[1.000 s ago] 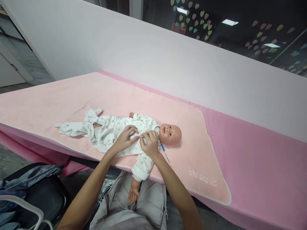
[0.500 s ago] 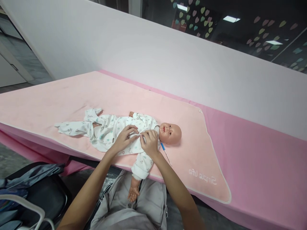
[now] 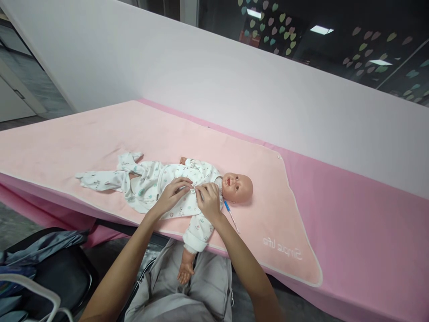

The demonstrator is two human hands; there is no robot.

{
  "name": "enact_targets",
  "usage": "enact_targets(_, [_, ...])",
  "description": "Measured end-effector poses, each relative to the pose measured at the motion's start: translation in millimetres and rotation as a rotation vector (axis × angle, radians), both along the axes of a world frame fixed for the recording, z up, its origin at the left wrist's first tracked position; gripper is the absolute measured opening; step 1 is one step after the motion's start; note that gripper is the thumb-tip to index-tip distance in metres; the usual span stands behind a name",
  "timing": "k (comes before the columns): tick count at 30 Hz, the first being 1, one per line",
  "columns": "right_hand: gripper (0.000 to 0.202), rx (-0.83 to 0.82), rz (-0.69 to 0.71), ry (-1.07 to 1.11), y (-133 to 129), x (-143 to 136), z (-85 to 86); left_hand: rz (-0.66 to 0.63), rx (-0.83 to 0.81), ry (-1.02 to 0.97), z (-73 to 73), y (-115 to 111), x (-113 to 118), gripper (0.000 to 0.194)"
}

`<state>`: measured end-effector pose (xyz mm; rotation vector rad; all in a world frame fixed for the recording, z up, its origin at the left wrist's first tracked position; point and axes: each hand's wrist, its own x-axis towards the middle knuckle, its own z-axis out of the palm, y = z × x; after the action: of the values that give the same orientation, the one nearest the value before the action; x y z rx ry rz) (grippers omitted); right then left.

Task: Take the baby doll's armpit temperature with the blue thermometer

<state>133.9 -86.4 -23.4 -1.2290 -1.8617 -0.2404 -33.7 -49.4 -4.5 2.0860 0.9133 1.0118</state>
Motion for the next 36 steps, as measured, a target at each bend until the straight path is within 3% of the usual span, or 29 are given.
enact_targets(12, [0.014, -0.015, -0.01, 0.01, -3.1, -0.6, 4.3, 0.007, 0.076, 0.08, -2.8, 0.4, 4.7, 0.029])
enact_targets(36, [0.015, 0.005, 0.03, -0.023, -1.7, -0.2, 2.9, -0.005, 0.031, 0.061, 1.0, 0.0, 4.8, 0.03])
